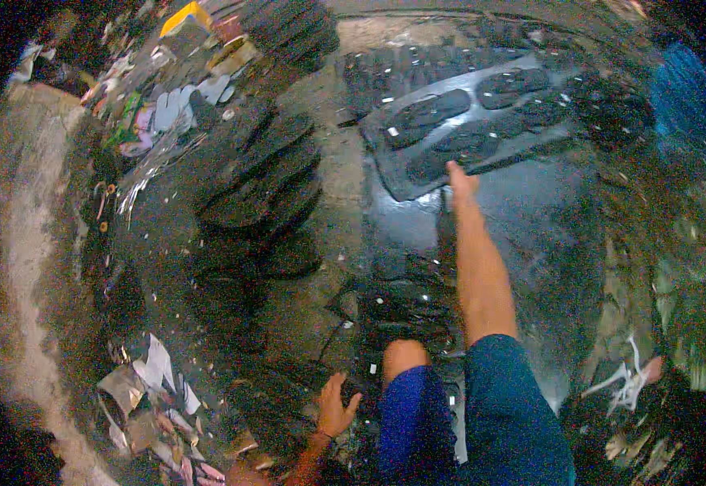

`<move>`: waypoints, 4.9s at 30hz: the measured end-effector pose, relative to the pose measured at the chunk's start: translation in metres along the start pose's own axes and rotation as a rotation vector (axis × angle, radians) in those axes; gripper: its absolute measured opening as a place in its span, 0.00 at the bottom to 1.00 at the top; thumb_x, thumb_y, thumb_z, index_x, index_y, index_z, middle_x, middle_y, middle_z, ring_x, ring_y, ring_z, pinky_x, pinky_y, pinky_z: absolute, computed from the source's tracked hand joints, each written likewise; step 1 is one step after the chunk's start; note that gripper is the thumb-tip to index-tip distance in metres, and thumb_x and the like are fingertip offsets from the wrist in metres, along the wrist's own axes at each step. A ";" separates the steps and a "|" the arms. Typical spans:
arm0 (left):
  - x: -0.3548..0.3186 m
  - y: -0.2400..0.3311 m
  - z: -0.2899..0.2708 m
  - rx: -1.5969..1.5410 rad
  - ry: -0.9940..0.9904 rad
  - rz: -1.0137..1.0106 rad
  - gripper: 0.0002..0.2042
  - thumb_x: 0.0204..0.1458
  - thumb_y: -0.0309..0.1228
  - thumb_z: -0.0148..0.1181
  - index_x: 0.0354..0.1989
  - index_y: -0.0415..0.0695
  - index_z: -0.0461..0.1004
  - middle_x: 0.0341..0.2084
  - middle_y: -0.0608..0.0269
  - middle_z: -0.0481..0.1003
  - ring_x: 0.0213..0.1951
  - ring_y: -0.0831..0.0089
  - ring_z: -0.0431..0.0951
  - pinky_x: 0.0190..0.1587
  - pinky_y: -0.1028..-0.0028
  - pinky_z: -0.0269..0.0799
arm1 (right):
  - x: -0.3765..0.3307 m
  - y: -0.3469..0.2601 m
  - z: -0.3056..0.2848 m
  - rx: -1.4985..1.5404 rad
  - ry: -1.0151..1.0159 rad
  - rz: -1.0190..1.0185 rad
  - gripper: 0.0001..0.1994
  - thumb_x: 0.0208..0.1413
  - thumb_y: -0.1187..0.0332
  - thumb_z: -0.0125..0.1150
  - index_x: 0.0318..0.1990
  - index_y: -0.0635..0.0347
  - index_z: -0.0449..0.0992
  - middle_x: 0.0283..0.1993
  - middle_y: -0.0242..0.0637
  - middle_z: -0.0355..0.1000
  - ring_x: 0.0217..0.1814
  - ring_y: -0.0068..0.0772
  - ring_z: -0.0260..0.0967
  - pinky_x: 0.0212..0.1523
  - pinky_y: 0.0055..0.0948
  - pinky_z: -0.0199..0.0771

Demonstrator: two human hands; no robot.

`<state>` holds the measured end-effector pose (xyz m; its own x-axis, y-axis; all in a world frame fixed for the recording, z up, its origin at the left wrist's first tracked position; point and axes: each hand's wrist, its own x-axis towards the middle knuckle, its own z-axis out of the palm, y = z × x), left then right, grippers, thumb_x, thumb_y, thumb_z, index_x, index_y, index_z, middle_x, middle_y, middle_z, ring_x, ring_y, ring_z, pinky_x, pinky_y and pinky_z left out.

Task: The person sits on the floor and repeatedly picks up black flip-flops, inspects them, and places them into a neat stack. The person handles the flip-flops one at a time, turning them over and aligning them before stacking.

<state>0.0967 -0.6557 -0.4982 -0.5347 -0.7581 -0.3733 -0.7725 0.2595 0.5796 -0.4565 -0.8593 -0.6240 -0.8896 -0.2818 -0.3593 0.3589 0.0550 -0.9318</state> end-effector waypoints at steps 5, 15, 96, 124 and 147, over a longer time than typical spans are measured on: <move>0.021 0.045 -0.032 -0.129 -0.031 -0.151 0.27 0.56 0.36 0.60 0.62 0.40 0.63 0.59 0.44 0.66 0.60 0.47 0.66 0.63 0.57 0.61 | -0.016 -0.049 0.040 0.493 -0.284 0.350 0.25 0.56 0.57 0.66 0.57 0.61 0.71 0.54 0.36 0.74 0.53 0.38 0.72 0.56 0.38 0.71; 0.190 0.061 -0.086 0.031 0.245 0.118 0.22 0.55 0.32 0.59 0.57 0.38 0.67 0.53 0.48 0.71 0.55 0.49 0.70 0.59 0.58 0.64 | -0.014 -0.116 0.205 0.664 -0.774 0.123 0.13 0.62 0.64 0.60 0.49 0.63 0.74 0.48 0.41 0.75 0.48 0.38 0.74 0.52 0.35 0.75; 0.262 0.095 -0.075 -1.419 -0.135 -0.181 0.18 0.57 0.23 0.58 0.56 0.36 0.69 0.50 0.58 0.75 0.50 0.67 0.75 0.56 0.67 0.70 | -0.194 -0.043 -0.148 -0.054 -0.717 0.283 0.24 0.59 0.64 0.63 0.60 0.65 0.69 0.56 0.39 0.73 0.56 0.35 0.71 0.60 0.35 0.69; 0.182 0.078 -0.071 -1.814 -0.148 -0.367 0.19 0.60 0.26 0.57 0.59 0.39 0.66 0.54 0.57 0.73 0.53 0.66 0.75 0.57 0.62 0.72 | -0.248 -0.054 -0.154 0.054 -0.633 0.584 0.20 0.60 0.65 0.60 0.57 0.61 0.68 0.53 0.37 0.73 0.49 0.32 0.75 0.39 0.33 0.85; 0.167 0.068 -0.070 -1.420 -0.024 -0.206 0.19 0.56 0.19 0.55 0.57 0.39 0.66 0.44 0.63 0.74 0.48 0.69 0.76 0.50 0.67 0.76 | -0.290 -0.039 -0.154 0.372 -0.543 0.711 0.19 0.62 0.70 0.56 0.59 0.61 0.65 0.56 0.40 0.72 0.56 0.38 0.73 0.54 0.46 0.79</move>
<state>-0.0209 -0.8072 -0.4705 -0.4742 -0.6941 -0.5416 0.1466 -0.6688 0.7288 -0.2563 -0.6320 -0.4917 -0.2120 -0.7089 -0.6727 0.9124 0.1029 -0.3960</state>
